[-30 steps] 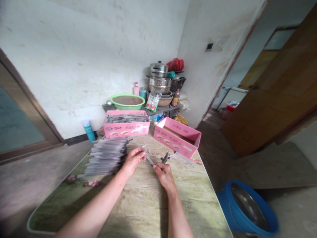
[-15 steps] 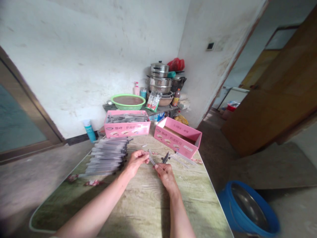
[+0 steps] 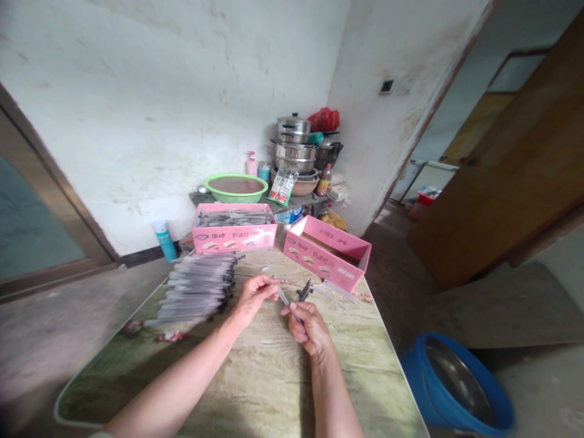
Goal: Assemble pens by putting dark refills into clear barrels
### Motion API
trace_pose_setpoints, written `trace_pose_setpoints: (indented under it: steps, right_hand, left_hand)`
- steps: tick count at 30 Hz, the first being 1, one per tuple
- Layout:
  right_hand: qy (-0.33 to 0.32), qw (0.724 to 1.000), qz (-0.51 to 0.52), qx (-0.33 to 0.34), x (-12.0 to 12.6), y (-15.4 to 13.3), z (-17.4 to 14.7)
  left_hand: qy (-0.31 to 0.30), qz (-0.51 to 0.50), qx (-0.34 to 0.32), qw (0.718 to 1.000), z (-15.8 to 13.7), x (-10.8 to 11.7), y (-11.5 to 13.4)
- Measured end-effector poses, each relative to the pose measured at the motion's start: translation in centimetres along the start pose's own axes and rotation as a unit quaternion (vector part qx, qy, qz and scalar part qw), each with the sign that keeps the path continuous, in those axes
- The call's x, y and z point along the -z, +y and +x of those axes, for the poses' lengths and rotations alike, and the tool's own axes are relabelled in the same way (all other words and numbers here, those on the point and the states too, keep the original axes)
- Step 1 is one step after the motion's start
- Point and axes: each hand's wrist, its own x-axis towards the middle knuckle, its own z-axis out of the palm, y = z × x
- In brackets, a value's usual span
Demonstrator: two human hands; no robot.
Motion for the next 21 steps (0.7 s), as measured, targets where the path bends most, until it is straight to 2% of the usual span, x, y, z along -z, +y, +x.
trace_pose_setpoints:
  steps: [3,5,7,9,12,15,17,19,21]
  right_hand:
    - [0.014,1.000,-0.016,0.013,-0.6,0.0,0.1]
    - [0.032,0.998,-0.037,0.027,-1.0,-0.1,0.3]
    - [0.055,0.996,-0.053,0.042,-1.1,-0.3,0.4]
    - [0.096,0.991,-0.058,0.075,-0.8,-0.6,0.4]
    - [0.180,0.972,-0.058,0.141,0.0,-1.0,0.5]
    - [0.246,0.953,-0.050,0.172,0.7,-1.1,0.6]
    - [0.278,0.941,-0.050,0.188,1.1,-0.9,0.7]
    - [0.321,0.921,-0.070,0.208,1.8,-0.9,0.7]
    - [0.393,0.880,-0.140,0.227,2.8,-0.9,0.4]
  left_hand:
    - [0.001,0.011,-0.016,1.000,0.1,0.0,-0.2]
    - [0.023,0.022,-0.042,0.999,0.3,0.4,0.3]
    - [0.074,0.039,-0.083,0.993,0.6,1.5,1.4]
    - [0.164,0.058,-0.139,0.975,1.0,3.4,2.8]
    - [0.332,0.109,-0.202,0.915,1.5,7.5,4.9]
    - [0.472,0.203,-0.224,0.828,1.4,11.5,6.2]
    - [0.516,0.282,-0.219,0.779,1.1,13.4,6.6]
    - [0.534,0.350,-0.197,0.744,0.7,14.5,6.7]
    - [0.540,0.399,-0.173,0.721,0.4,15.1,6.6]
